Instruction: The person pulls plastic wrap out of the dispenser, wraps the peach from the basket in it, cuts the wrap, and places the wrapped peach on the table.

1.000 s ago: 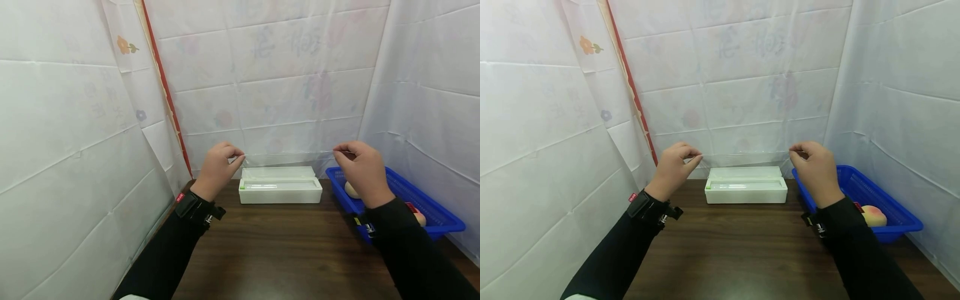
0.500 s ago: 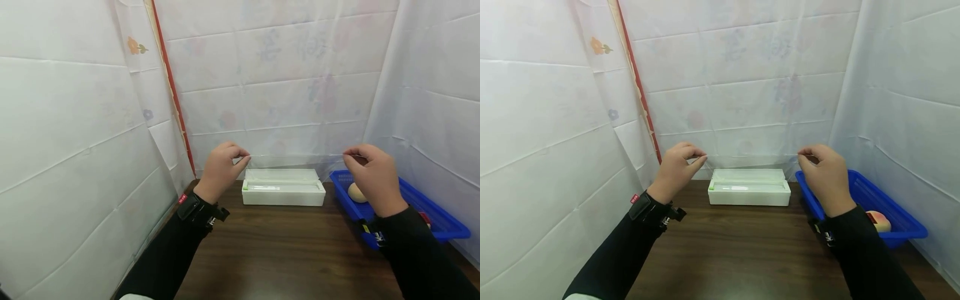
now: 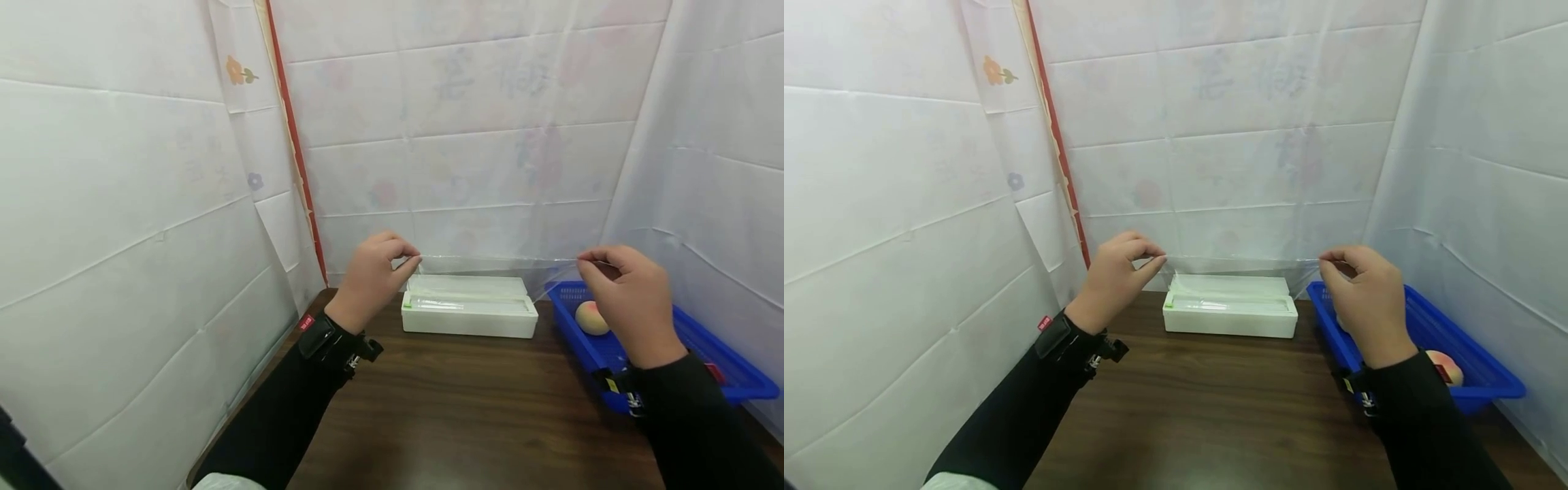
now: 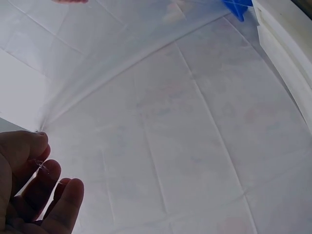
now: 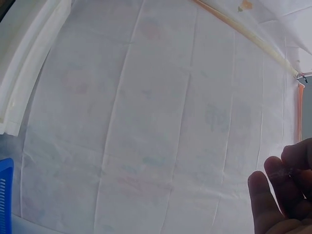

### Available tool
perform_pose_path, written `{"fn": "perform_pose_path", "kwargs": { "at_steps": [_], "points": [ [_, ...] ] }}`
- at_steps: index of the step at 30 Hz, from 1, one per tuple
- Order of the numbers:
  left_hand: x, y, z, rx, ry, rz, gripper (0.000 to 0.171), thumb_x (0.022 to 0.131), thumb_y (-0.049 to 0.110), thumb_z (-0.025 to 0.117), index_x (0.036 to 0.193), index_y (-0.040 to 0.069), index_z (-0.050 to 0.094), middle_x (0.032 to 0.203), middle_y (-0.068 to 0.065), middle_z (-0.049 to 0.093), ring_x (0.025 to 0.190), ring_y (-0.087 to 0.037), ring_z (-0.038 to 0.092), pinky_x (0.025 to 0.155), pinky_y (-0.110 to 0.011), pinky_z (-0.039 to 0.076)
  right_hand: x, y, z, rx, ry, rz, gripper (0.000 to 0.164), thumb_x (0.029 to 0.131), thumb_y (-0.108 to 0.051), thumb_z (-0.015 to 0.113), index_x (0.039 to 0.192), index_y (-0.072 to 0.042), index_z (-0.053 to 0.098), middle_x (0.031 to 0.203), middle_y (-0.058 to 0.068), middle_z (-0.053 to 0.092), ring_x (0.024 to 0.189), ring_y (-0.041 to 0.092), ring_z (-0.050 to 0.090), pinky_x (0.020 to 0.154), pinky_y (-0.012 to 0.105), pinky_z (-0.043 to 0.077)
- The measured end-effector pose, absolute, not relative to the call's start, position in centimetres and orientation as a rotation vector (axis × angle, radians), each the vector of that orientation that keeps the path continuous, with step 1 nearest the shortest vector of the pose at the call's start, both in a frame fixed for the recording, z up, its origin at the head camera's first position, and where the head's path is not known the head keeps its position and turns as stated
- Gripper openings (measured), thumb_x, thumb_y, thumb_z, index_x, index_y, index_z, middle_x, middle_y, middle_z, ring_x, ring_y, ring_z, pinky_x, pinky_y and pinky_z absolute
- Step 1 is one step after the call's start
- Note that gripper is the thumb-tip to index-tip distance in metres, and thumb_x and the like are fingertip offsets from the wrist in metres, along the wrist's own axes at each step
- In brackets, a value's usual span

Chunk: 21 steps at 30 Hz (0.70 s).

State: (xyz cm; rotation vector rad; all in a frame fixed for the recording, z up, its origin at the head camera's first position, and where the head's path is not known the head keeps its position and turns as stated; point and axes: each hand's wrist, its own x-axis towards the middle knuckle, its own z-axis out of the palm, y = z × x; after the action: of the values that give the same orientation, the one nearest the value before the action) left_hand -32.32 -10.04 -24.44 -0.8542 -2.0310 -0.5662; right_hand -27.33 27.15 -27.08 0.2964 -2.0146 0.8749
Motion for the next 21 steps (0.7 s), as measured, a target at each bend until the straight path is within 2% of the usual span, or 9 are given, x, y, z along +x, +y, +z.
{"fn": "perform_pose_path", "kwargs": {
  "at_steps": [4,13,21],
  "points": [
    [-31.8,-10.1,-24.2,-0.859,-2.034,-0.573,0.006,0.099,0.016,0.077,0.099,0.013,0.081,0.098,0.000,0.073,0.094,-0.019,0.066,0.082,-0.034,0.054,-27.1,27.2,-26.9,0.299,-2.006,0.870,0.016,0.105,-0.018,0.068,0.110,-0.006,0.077,0.109,0.011,0.072,0.094,-0.022,0.052,0.086,0.004,0.039],
    [-30.8,-10.4,-24.2,-0.856,-2.038,-0.552,0.005,0.098,0.015,0.078,0.096,0.012,0.082,0.094,0.000,0.073,0.089,-0.019,0.065,0.078,-0.032,0.053,-26.5,27.2,-26.8,0.331,-2.014,0.837,0.014,0.104,-0.015,0.069,0.110,-0.006,0.077,0.109,0.011,0.072,0.093,-0.023,0.051,0.085,0.009,0.041],
    [-28.8,-11.2,-25.1,-0.856,-2.052,-0.498,0.002,0.095,0.015,0.082,0.096,0.012,0.082,0.094,0.002,0.075,0.093,-0.017,0.067,0.083,-0.033,0.056,-24.7,27.2,-27.2,0.338,-2.064,0.821,0.010,0.100,-0.013,0.074,0.109,-0.011,0.079,0.108,0.009,0.074,0.092,-0.022,0.053,0.083,0.002,0.040]
  ]
}}
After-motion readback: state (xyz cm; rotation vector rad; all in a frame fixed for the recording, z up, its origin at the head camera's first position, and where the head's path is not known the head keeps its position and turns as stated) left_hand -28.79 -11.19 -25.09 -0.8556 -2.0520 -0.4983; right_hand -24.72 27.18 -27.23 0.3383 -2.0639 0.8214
